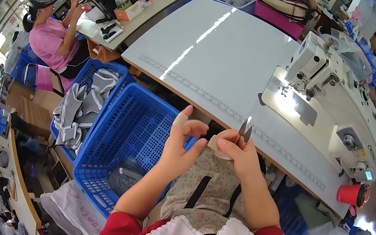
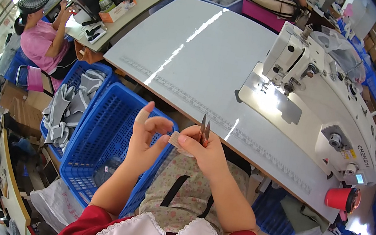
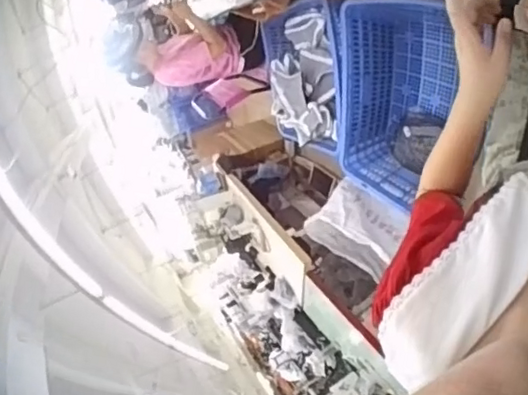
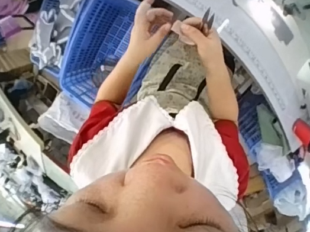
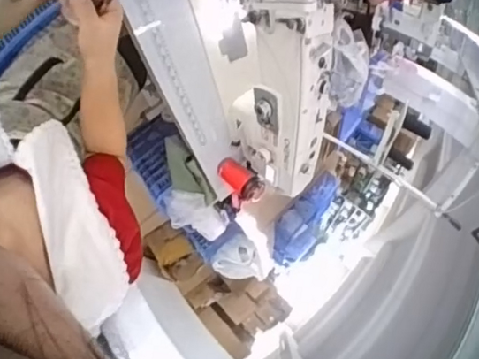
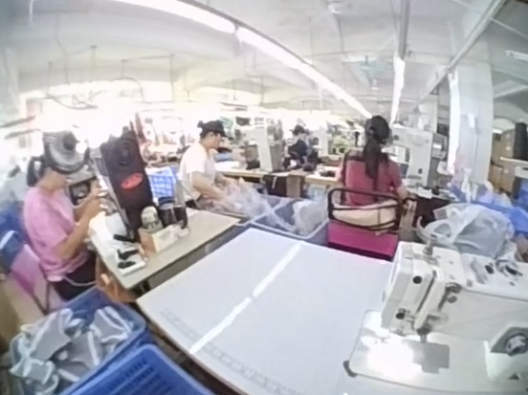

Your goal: Applying protective tape to fingers in a factory setting.

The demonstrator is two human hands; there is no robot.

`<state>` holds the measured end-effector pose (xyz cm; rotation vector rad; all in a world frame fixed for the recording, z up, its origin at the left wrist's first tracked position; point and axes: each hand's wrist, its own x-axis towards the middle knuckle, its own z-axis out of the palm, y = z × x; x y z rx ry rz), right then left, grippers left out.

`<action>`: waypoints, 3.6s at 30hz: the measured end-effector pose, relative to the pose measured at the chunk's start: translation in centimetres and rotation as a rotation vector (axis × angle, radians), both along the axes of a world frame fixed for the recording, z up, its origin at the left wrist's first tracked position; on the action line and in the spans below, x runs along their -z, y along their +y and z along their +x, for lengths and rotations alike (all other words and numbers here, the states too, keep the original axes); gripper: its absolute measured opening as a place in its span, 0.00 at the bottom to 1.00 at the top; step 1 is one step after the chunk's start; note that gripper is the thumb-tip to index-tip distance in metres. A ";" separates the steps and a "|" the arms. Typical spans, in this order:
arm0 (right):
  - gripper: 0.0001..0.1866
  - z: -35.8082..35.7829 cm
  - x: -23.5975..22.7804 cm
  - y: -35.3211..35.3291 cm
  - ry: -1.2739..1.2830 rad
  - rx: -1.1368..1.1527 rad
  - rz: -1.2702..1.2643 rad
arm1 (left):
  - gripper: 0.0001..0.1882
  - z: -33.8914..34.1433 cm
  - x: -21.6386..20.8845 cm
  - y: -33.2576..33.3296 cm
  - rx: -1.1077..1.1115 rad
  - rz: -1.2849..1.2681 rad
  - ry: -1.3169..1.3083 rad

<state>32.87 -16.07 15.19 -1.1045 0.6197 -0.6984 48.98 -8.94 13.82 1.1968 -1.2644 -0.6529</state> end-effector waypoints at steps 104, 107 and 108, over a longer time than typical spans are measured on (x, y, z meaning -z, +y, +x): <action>0.02 5.5 -0.3 -2.1 0.095 -0.017 -0.448 | 0.40 8.7 -0.7 -2.1 -0.254 -0.345 0.839; 0.01 7.8 1.5 -5.8 0.176 0.062 -0.448 | 0.41 11.8 0.0 -3.2 -0.169 -0.398 1.077; 0.01 8.8 2.0 -7.2 0.208 0.114 -0.405 | 0.41 13.1 0.4 -3.5 -0.189 -0.418 1.075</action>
